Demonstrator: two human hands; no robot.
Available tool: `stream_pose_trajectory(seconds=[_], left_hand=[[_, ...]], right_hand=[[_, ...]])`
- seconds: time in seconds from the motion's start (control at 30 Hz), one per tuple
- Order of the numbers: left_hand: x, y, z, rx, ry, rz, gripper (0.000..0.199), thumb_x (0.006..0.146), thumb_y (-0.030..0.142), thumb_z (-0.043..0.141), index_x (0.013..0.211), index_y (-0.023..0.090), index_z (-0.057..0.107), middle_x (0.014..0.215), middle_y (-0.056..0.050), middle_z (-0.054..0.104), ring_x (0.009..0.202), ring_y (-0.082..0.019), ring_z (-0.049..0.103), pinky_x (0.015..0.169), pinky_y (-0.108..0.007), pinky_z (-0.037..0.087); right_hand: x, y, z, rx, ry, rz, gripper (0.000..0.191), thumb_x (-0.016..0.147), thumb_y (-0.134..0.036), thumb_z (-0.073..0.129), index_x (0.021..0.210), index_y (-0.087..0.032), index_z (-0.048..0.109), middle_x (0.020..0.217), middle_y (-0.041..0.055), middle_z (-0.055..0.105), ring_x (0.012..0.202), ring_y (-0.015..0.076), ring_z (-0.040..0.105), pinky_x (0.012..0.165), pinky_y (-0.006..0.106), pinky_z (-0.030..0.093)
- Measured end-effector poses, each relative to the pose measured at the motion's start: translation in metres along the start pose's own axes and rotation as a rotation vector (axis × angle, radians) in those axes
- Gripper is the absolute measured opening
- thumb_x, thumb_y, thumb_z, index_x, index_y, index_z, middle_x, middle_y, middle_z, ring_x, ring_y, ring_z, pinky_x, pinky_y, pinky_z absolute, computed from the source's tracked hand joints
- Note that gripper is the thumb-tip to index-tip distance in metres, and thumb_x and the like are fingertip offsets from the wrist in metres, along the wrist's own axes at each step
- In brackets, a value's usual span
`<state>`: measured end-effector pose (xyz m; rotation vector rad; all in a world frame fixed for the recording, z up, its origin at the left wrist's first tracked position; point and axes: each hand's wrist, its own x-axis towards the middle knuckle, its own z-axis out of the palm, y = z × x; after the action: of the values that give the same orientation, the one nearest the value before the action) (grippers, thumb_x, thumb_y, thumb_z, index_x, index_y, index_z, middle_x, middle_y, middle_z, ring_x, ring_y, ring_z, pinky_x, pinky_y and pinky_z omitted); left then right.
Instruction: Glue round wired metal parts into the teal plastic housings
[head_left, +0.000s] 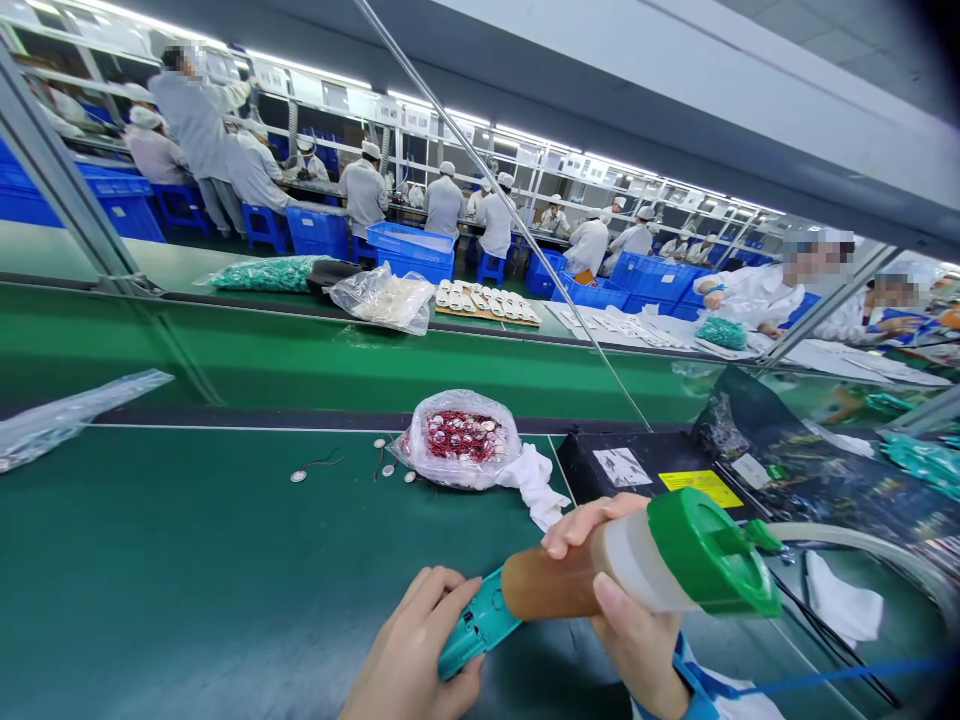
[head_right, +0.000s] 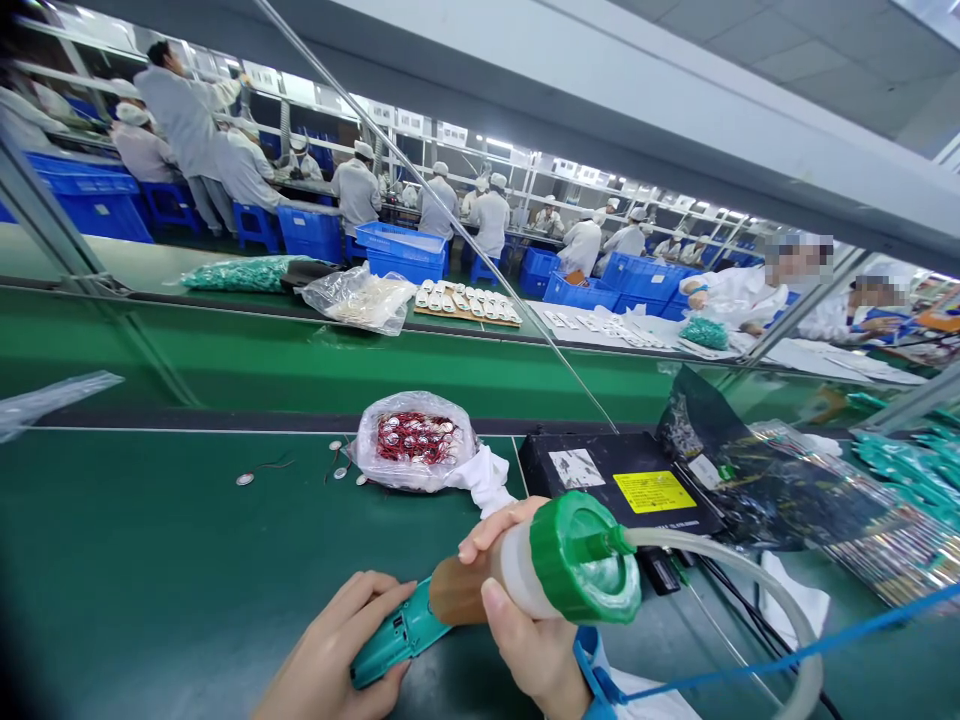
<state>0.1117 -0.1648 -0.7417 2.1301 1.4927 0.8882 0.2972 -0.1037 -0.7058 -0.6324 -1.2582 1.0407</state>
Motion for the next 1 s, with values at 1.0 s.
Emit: stream_pose_trajectory(seconds=[1.0], left_hand=[[-0.009,-0.006,0.022,-0.122,0.055,-0.044,0.059,0.058,-0.005,0.051,0.109,0.024,0.059,0.091,-0.002,0.055,0.083,-0.018,0.059,0.070,-0.030,0.054]], right_hand=[[-0.003,-0.003,-0.006,-0.212,-0.124,-0.112,0.013,0.080,-0.037,0.063,0.086,-0.025,0.063,0.075,0.0056,0.062,0.078,0.0267,0.062,0.074,0.045,0.053]])
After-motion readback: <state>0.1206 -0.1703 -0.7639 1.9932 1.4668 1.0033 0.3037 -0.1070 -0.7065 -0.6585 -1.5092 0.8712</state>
